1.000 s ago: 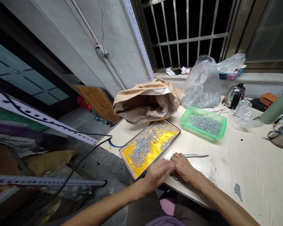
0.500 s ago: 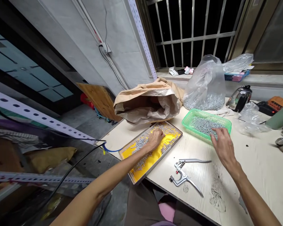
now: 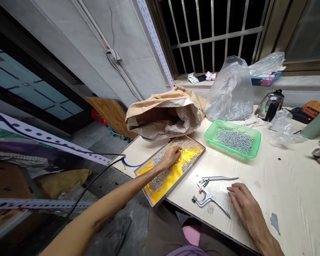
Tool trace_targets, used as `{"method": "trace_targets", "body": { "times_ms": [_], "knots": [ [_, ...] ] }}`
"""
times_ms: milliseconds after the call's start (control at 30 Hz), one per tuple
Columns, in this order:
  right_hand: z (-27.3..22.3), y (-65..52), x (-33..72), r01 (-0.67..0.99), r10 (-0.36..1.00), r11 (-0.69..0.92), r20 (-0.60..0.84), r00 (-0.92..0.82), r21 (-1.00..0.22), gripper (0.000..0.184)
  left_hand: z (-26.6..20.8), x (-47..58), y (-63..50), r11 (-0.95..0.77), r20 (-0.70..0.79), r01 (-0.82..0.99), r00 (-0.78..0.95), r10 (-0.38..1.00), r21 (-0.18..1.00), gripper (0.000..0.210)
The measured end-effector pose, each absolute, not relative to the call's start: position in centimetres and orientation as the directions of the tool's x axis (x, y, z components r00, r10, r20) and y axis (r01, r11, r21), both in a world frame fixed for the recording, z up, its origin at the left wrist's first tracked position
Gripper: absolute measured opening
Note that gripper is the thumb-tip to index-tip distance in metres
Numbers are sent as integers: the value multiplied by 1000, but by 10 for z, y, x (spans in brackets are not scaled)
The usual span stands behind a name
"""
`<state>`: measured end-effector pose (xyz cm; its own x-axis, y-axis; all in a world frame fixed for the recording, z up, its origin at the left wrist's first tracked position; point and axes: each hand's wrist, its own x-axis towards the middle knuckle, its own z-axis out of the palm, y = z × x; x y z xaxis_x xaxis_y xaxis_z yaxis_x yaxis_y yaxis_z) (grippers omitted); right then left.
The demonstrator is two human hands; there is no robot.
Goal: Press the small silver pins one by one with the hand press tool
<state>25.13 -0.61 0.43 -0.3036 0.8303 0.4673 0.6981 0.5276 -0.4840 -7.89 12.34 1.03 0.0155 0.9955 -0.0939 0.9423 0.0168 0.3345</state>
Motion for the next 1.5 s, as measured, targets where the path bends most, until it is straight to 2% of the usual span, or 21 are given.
{"method": "trace_targets", "body": {
  "times_ms": [133,200,267,367,433,600,900,1000,1067,1133,1167,1267,1500],
  "knots": [
    [4,-18,253,688,852,502,438,-288,-524,21,9,-85,114,64,-63,825,-34,997,561,23],
    [5,-23,249,679,865,488,406,-293,-549,21,5,-81,110,19,-51,804,14,999,594,18],
    [6,-28,242,670,869,486,390,-304,-561,21,0,-75,108,-90,-7,813,114,993,576,13],
    [8,-35,232,666,867,494,377,-326,-559,23,-6,-66,110,-262,69,834,262,963,485,15],
    [8,-39,228,670,870,490,356,-340,-558,23,-7,-63,114,-316,90,841,309,947,440,17],
    [7,-46,230,683,887,462,291,-358,-566,23,-4,-64,125,-305,26,868,321,947,393,15],
    [5,-47,228,689,884,467,281,-373,-554,25,6,-59,124,-249,-36,921,272,962,298,17],
    [6,-47,227,713,880,474,293,-373,-516,26,22,-49,109,-236,-6,878,262,965,416,15],
    [5,-47,227,729,882,471,282,-378,-496,26,30,-39,91,-167,-62,797,247,967,581,14],
    [3,-47,227,742,885,466,255,-391,-481,27,34,-28,68,-19,-227,701,256,940,713,15],
    [2,-47,227,750,886,464,241,-396,-472,27,33,-23,57,62,-311,665,263,913,744,16],
    [-2,-47,227,775,887,461,215,-408,-431,27,21,-13,32,226,-471,631,250,846,742,20],
    [-8,-47,225,808,877,479,201,-436,-342,24,-3,-10,22,390,-620,635,183,763,667,27]
  ]
}}
